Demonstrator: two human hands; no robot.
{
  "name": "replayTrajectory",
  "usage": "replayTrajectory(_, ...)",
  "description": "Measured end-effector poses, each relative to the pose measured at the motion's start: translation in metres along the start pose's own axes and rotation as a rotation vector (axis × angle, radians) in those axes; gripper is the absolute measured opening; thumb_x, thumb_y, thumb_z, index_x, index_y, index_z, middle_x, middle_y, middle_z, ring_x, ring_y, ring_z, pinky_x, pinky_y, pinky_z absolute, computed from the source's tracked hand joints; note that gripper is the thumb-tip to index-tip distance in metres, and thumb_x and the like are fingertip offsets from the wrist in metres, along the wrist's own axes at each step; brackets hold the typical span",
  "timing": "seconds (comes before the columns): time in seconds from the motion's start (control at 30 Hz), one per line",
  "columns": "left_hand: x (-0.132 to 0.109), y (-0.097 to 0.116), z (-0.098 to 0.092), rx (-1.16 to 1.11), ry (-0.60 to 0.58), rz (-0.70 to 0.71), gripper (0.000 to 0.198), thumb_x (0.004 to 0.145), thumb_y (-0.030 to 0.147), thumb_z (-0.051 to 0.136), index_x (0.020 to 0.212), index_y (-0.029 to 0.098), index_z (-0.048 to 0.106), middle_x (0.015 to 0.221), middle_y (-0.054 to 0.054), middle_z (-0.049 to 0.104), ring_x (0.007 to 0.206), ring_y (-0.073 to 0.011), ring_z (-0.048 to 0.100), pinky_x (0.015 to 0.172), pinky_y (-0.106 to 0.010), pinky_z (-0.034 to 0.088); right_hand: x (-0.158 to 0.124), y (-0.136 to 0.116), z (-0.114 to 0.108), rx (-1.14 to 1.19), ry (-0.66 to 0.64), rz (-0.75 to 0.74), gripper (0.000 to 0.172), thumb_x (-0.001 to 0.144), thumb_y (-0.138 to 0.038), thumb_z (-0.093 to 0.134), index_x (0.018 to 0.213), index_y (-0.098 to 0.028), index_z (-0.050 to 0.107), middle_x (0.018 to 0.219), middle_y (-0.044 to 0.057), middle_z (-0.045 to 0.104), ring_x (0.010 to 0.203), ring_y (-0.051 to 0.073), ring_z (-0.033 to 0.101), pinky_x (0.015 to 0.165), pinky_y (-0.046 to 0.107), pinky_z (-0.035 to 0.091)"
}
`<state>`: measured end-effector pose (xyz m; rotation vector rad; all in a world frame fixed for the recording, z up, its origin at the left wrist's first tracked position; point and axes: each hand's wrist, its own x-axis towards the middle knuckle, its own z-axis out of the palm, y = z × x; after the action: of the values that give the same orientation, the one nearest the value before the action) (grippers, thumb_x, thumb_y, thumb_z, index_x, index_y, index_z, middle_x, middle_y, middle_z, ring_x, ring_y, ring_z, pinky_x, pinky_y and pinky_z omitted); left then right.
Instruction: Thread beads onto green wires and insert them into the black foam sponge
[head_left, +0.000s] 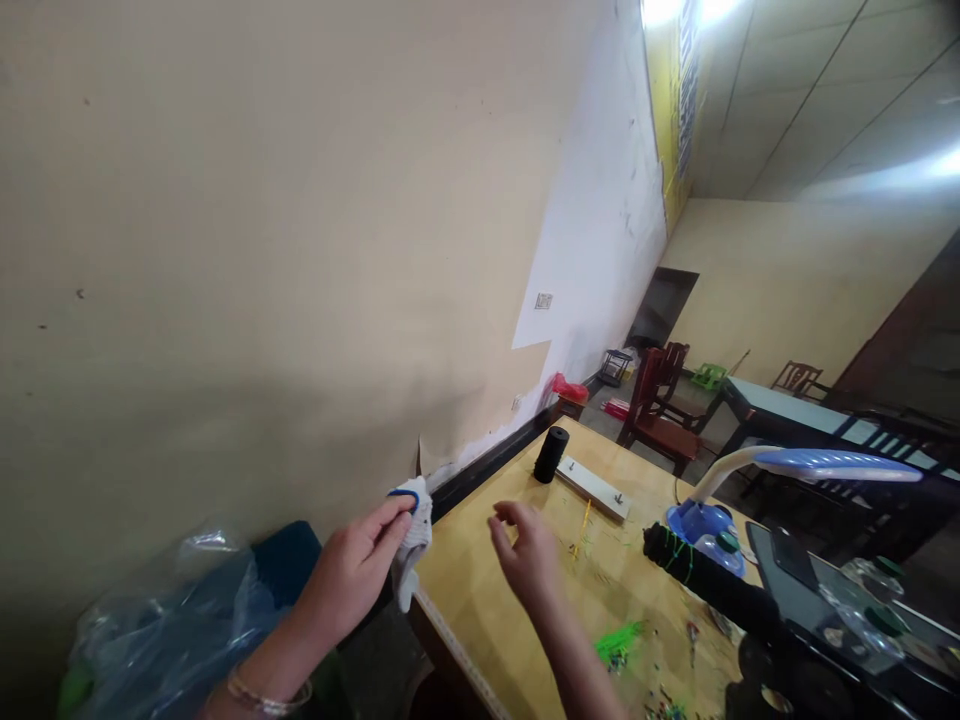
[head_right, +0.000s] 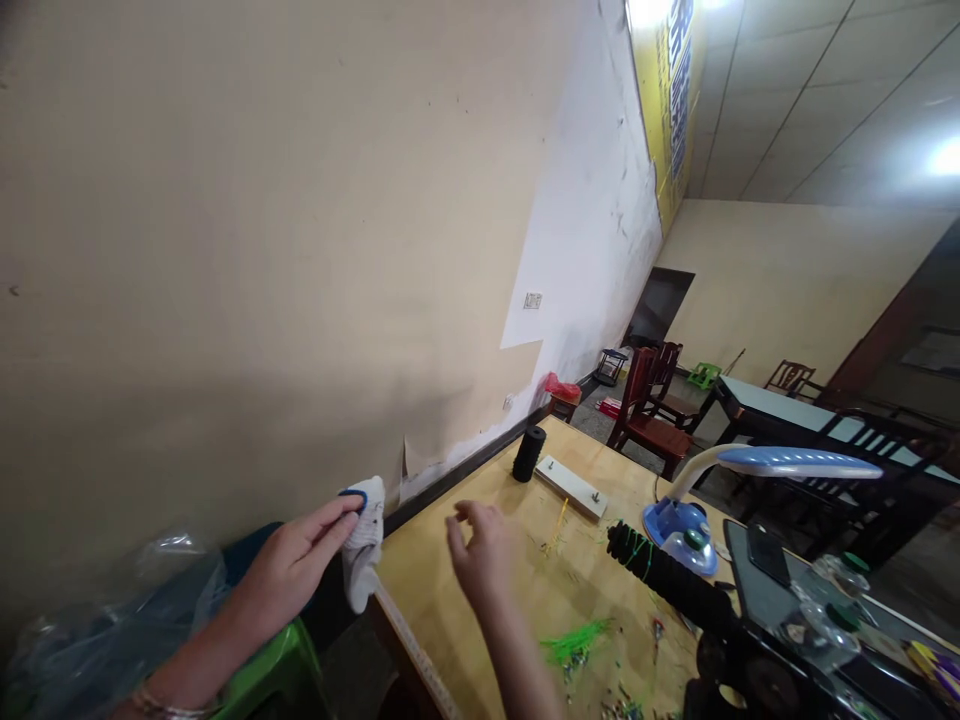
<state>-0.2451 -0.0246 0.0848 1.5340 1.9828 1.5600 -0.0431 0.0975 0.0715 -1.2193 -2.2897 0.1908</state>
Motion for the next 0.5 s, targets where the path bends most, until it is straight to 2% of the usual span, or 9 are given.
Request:
replayTrajectory(0.03,-0.006,0.009,0.001,0.062,-0.024,0.090,0.033,0.088,0.039,0.048,0.104,0.022,0.071,0.108,-0.006,0.075,0.101,-0.0253,0.069,0.088,-0.031,0.053,-0.012,-0.016,-0.010,0.081,0.000,-0.044,0.020,0.092,-0.031,0.050,0.104,-0.023,0.064,0.093,0.003,0.071,0.086,0.016,0.063,0.074,0.025,0.047)
replayTrajectory(0.1,-0.018,0.028,0.009,0.158,-0.101,0.285,0.036,0.091,0.028,0.041,0.113,0.023,0.068,0.114,-0.007,0.073,0.105,-0.0239,0.068,0.090,-0.031,0.054,-0.034,-0.043,-0.028,0.448,0.012,-0.090,0.020,0.088,-0.029,0.053,0.104,-0.023,0.064,0.089,0.003,0.070,0.077,0.015,0.063,0.061,0.023,0.046)
replayTrajectory(0.13,-0.024,0.037,0.015,0.200,-0.147,0.372,0.038,0.090,0.023,0.039,0.117,0.022,0.066,0.115,-0.008,0.072,0.104,-0.0234,0.069,0.088,-0.031,0.055,-0.043,-0.052,-0.036,0.481,0.027,-0.092,0.017,0.085,-0.027,0.056,0.099,-0.022,0.065,0.086,0.002,0.069,0.074,0.015,0.062,0.057,0.022,0.044)
replayTrajectory(0.2,-0.036,0.054,0.029,0.280,-0.162,0.497,0.044,0.087,0.014,0.036,0.122,0.018,0.063,0.119,-0.012,0.070,0.104,-0.0241,0.069,0.085,-0.032,0.057,-0.055,-0.061,-0.047,0.386,0.120,-0.071,0.008,0.081,-0.024,0.057,0.082,-0.020,0.064,0.074,0.000,0.066,0.066,0.014,0.059,0.055,0.022,0.039)
replayTrajectory(0.3,-0.051,0.076,0.051,0.318,-0.173,0.603,0.049,0.085,0.010,0.034,0.128,0.014,0.057,0.124,-0.016,0.067,0.106,-0.0253,0.068,0.083,-0.034,0.058,-0.065,-0.050,-0.064,0.098,0.275,-0.019,0.018,0.082,-0.022,0.054,0.065,-0.020,0.057,0.060,-0.001,0.060,0.055,0.012,0.053,0.052,0.024,0.029)
replayTrajectory(0.4,-0.061,0.098,0.072,0.254,-0.272,0.558,0.044,0.086,0.013,0.033,0.120,0.014,0.061,0.109,-0.018,0.072,0.095,-0.0280,0.071,0.076,-0.036,0.057,-0.075,-0.027,-0.086,-0.172,0.410,0.006,0.021,0.082,-0.018,0.052,0.061,-0.020,0.054,0.056,-0.001,0.058,0.054,0.013,0.050,0.052,0.027,0.024)
replayTrajectory(0.5,-0.064,0.112,0.098,0.002,-0.395,0.294,0.023,0.082,0.017,0.046,0.083,0.018,0.069,0.070,-0.012,0.070,0.073,-0.0294,0.069,0.070,-0.038,0.052,-0.090,-0.009,-0.110,-0.355,0.487,-0.071,0.022,0.084,-0.016,0.048,0.064,-0.021,0.053,0.062,0.002,0.059,0.062,0.016,0.052,0.056,0.029,0.026)
